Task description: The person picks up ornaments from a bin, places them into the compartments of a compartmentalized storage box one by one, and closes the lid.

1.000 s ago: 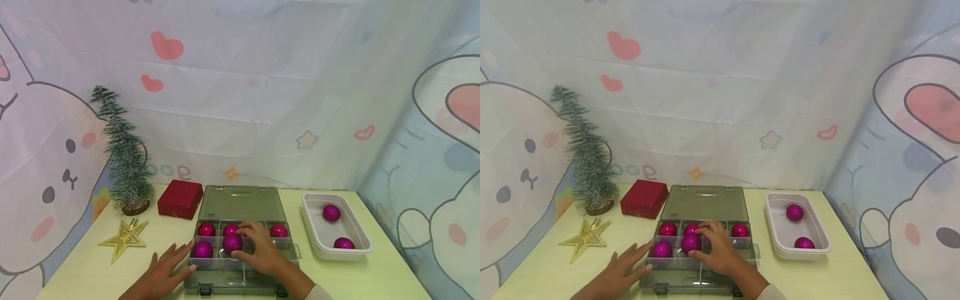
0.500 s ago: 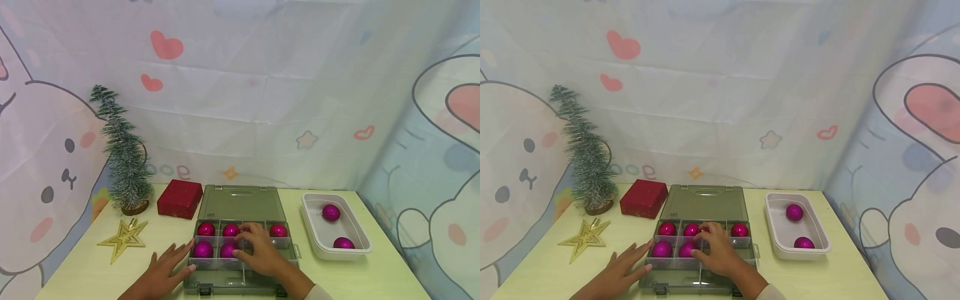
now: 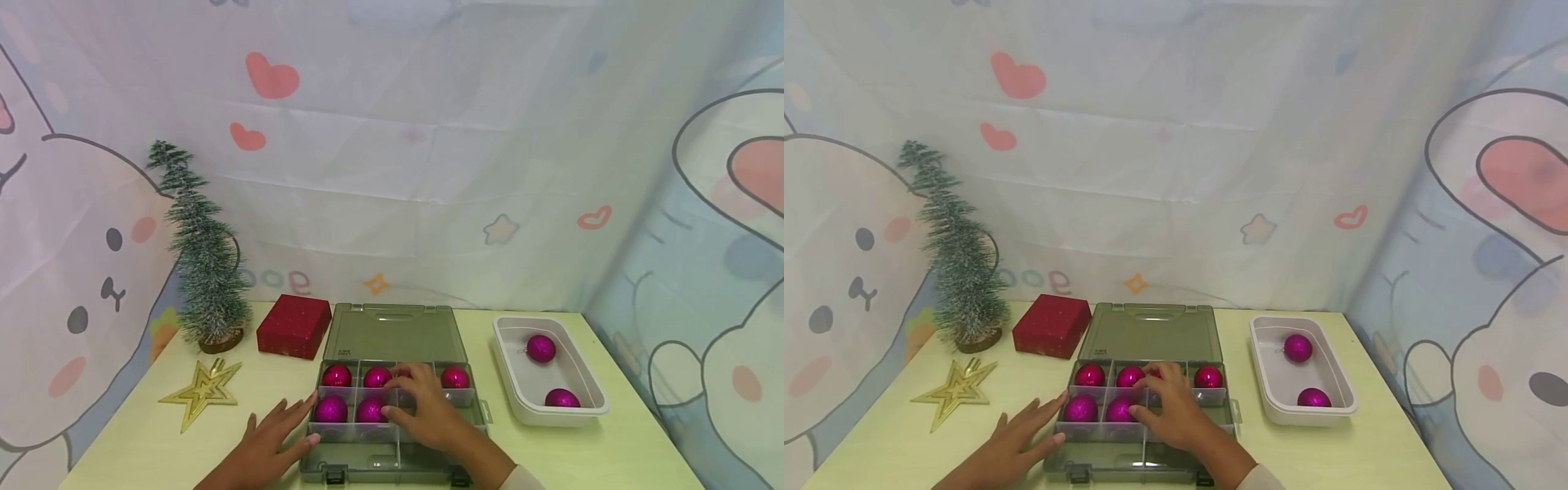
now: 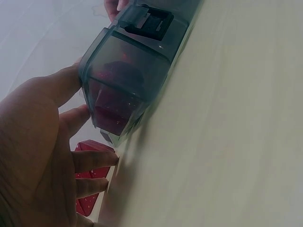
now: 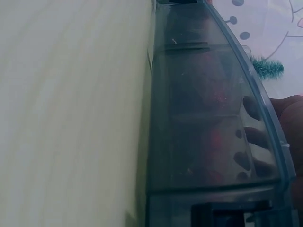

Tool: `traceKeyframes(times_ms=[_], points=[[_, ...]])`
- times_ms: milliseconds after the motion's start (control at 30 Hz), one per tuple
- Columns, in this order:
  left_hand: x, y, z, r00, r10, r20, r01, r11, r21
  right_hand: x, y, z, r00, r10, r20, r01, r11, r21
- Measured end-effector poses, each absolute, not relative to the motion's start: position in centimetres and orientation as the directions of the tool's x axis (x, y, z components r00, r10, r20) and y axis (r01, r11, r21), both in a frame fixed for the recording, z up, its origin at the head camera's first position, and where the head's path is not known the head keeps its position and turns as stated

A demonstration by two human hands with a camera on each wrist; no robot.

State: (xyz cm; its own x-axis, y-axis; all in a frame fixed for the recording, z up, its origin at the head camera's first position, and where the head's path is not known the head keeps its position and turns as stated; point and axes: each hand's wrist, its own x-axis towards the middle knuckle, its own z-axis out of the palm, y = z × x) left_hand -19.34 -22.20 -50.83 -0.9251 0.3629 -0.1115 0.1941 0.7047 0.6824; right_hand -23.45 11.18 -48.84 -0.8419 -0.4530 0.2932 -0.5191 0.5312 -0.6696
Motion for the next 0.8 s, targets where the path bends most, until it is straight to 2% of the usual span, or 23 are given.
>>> traceKeyframes(times_ms=[267, 500, 800], points=[[-19.3, -22.2, -50.9, -0.926, 0.363, -0.104, 0.199, 0.703, 0.683, -23.7, 11.5, -48.7, -0.836, -0.445, 0.321, -0.535, 0.529, -0.659], [-19.3, -22.2, -50.9, -0.925, 0.365, -0.105, 0.204, 0.711, 0.672, -23.8, 12.7, -48.7, -0.824, -0.406, 0.394, -0.565, 0.548, -0.616], [-19.3, -22.3, -50.8, -0.924, 0.364, -0.121, 0.178, 0.686, 0.705, -23.8, 15.8, -47.1, -0.885, -0.329, 0.330, -0.464, 0.552, -0.693]])
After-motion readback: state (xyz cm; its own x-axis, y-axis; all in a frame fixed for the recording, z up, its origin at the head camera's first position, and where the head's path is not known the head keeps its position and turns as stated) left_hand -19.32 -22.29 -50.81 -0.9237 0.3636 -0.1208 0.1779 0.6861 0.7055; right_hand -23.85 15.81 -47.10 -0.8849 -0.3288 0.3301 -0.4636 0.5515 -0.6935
